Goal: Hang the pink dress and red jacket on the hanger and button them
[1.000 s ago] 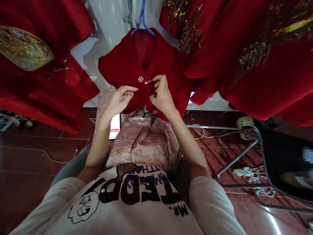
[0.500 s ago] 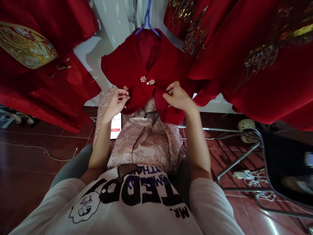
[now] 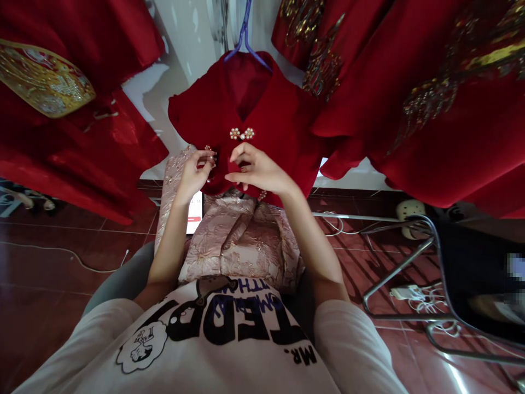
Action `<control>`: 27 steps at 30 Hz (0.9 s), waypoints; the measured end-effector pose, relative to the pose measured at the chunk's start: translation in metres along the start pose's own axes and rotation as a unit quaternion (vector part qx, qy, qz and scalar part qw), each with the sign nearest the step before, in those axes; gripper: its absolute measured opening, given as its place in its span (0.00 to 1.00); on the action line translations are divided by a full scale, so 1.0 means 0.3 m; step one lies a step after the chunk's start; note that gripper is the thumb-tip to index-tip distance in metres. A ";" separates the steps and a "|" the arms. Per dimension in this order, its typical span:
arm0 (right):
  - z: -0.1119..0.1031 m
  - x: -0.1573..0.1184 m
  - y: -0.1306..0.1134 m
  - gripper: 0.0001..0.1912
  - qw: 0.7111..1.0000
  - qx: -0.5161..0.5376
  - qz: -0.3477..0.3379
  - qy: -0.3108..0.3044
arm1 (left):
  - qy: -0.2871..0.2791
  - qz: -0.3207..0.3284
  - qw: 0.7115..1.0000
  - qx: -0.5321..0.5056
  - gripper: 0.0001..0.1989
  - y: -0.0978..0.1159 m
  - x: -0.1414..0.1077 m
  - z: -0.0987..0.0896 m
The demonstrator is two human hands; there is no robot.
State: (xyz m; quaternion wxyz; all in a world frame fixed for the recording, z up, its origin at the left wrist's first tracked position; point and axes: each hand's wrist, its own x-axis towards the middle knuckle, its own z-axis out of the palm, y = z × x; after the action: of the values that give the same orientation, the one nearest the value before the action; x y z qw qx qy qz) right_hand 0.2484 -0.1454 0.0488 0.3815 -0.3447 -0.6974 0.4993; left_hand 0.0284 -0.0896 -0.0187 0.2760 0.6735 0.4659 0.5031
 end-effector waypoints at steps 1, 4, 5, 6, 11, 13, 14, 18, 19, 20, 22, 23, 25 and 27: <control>0.026 0.038 0.040 0.28 1.000 -0.007 0.003 0.020 | 0.004 0.005 1.000 0.000 0.12 -0.002 0.001 -0.002; 0.091 0.146 0.147 0.26 0.988 -0.049 0.005 0.144 | 0.014 0.014 1.000 0.005 0.12 -0.007 0.001 -0.005; 0.107 0.175 0.172 0.25 0.982 -0.059 0.006 0.179 | 0.015 0.015 1.000 0.007 0.12 -0.008 0.000 -0.004; 0.120 0.199 0.190 0.24 0.978 -0.065 0.004 0.200 | 0.015 0.017 1.000 0.009 0.13 -0.009 -0.001 -0.002; 0.145 0.239 0.202 0.24 0.980 -0.032 -0.023 0.195 | 0.018 0.026 0.999 0.011 0.16 -0.004 -0.008 0.014; 0.141 0.233 0.198 0.23 0.983 -0.015 -0.011 0.182 | 0.022 0.024 0.999 0.001 0.17 0.000 -0.011 0.018; 0.139 0.230 0.200 0.22 0.984 -0.011 -0.005 0.179 | 0.023 0.023 0.999 -0.003 0.17 0.002 -0.012 0.018; 0.136 0.229 0.223 0.22 0.981 -0.030 -0.012 0.192 | 0.019 0.025 1.000 0.001 0.17 0.003 -0.012 0.009; 0.137 0.231 0.230 0.22 0.979 -0.042 -0.018 0.200 | 0.021 0.028 0.999 0.005 0.18 0.001 -0.011 0.005; 0.140 0.233 0.236 0.22 0.977 -0.053 -0.023 0.207 | 0.025 0.032 0.999 0.009 0.18 0.000 -0.010 0.002; 0.146 0.235 0.241 0.21 0.973 -0.069 -0.031 0.218 | 0.030 0.038 0.999 0.013 0.17 -0.002 -0.008 -0.003; 0.149 0.236 0.241 0.21 0.972 -0.073 -0.033 0.222 | 0.031 0.041 0.999 0.014 0.17 -0.002 -0.008 -0.004; 0.156 0.236 0.234 0.19 0.968 -0.079 -0.039 0.233 | 0.032 0.044 0.998 0.014 0.15 0.000 -0.010 -0.002; 0.161 0.235 0.220 0.18 0.963 -0.092 -0.050 0.247 | 0.041 0.047 0.998 0.015 0.14 0.003 -0.013 0.001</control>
State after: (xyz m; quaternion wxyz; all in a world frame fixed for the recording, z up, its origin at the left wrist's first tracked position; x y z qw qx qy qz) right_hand 0.1793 -0.0882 -0.0116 0.5331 -0.4556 -0.6408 0.3123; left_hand 0.0288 -0.0934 -0.0197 0.2229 0.6772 0.4523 0.5359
